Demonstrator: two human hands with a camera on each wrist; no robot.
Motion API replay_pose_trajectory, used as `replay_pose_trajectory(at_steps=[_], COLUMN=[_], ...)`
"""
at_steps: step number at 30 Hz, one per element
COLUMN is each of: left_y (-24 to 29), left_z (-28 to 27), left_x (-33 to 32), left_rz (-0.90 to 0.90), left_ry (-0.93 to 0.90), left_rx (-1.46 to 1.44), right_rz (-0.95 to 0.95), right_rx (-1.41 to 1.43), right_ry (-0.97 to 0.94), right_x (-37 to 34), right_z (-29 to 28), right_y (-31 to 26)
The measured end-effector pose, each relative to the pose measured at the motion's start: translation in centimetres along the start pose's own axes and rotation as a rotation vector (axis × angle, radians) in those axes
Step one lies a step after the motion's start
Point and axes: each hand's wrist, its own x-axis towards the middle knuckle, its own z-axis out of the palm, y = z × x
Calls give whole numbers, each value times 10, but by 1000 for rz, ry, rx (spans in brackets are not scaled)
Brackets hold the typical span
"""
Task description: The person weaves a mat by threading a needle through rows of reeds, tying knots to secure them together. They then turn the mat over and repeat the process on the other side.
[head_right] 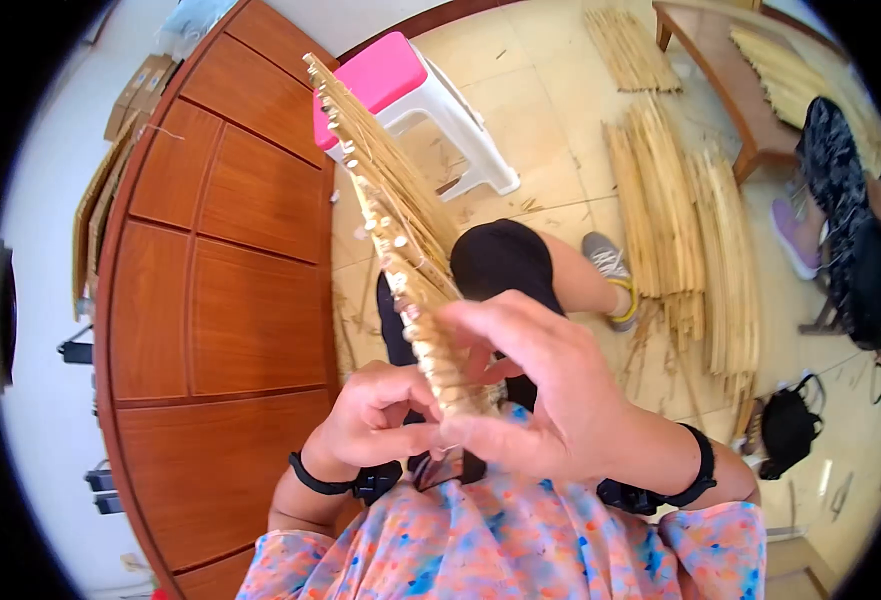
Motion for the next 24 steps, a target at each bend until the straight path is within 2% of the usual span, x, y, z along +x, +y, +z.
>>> replay_pose_trajectory(at_steps=[1, 2, 4, 7, 10, 14, 15, 19, 21, 24], left_y=[2, 3, 2, 0, 1, 0, -1, -7, -10, -13], left_z=[3, 6, 10, 14, 17, 14, 14, 11, 6, 0], left_x=[3, 8, 12, 14, 15, 14, 14, 9, 5, 0], left_rz=[-55, -51, -46, -22, -32, -83, -52, 70, 130, 85], left_ry=[5, 16, 15, 52, 54, 7, 16, 51, 36, -1], left_rx=[-55, 16, 24, -7, -76, -105, -62, 76, 187, 135], right_rz=[5, 92, 28, 242, 441, 338, 355, 406, 382, 390], right_rx=[-67, -102, -351, -367, -540, -903, -1035, -1095, -983, -882], right_ry=[18, 30, 47, 179, 101, 22, -57, -154, -100, -25], right_x=[2, 4, 7, 12, 28, 42, 49, 55, 54, 44], right_z=[-2, -3, -4, 6, 10, 11, 11, 15, 13, 1], right_y=[-5, -18, -29, -48, -72, -66, -72, -70, -66, -50])
